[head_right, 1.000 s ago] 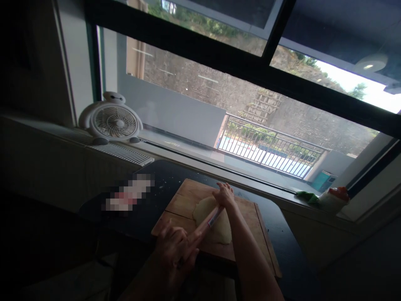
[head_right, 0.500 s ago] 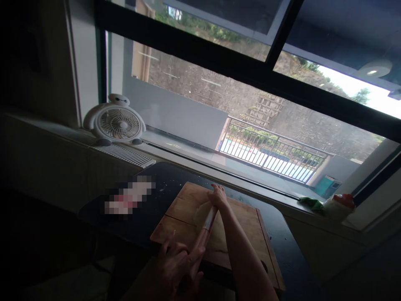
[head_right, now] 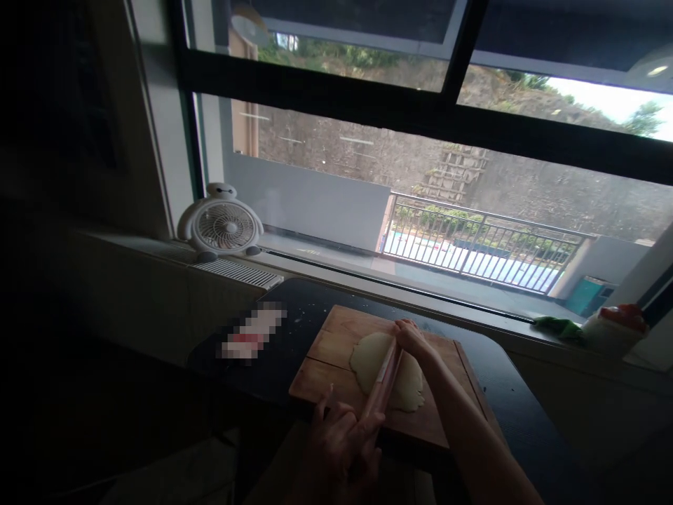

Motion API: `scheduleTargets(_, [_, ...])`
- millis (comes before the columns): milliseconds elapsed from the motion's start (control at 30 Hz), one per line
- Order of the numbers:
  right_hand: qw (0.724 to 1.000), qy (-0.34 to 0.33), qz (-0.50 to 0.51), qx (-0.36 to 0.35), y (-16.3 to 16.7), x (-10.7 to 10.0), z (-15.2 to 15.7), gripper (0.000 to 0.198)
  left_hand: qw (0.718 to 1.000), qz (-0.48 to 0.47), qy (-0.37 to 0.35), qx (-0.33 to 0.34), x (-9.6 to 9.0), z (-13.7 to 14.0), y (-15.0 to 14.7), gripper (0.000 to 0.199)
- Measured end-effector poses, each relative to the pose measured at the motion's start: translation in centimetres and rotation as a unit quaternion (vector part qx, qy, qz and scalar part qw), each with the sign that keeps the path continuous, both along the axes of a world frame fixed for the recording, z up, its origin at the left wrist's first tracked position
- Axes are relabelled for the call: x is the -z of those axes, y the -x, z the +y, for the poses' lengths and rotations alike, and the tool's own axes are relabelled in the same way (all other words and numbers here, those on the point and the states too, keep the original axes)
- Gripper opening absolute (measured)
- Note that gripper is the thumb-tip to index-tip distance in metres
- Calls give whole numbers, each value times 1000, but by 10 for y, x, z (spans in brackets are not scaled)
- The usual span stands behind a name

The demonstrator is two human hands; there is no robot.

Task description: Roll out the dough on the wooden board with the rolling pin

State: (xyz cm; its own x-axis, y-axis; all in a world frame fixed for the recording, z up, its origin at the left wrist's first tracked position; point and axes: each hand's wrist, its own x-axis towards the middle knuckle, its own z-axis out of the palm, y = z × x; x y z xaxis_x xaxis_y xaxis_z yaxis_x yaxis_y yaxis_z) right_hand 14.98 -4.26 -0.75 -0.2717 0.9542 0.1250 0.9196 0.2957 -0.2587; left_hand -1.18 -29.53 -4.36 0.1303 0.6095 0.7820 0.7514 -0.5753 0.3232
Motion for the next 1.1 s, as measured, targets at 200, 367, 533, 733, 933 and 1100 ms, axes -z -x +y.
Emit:
scheduleTargets(200, [1000,9,-8,-26,49,7,17,52,1000,-9,-5,-25,4,2,8,41])
scheduleTargets(367, [999,-6,-16,-45,90,3,14,54,1000,-12,-12,-23,11,5,7,41])
scheduleTargets(533, [998,2,-23,-58,75,3,-18,52,1000,-6,-25,-18,20,5,-5,42])
scheduleTargets(733, [995,-10,20,-100,62,9,-52,55,999,2,-30,10,27,5,-24,41])
scheduleTargets(933, [998,31,22,-51,71,1,-25,60,999,17,-39,4,35,9,-23,33])
scheduleTargets(1100, [998,18,27,-49,85,1,2,59,999,24,-36,-18,31,5,-11,31])
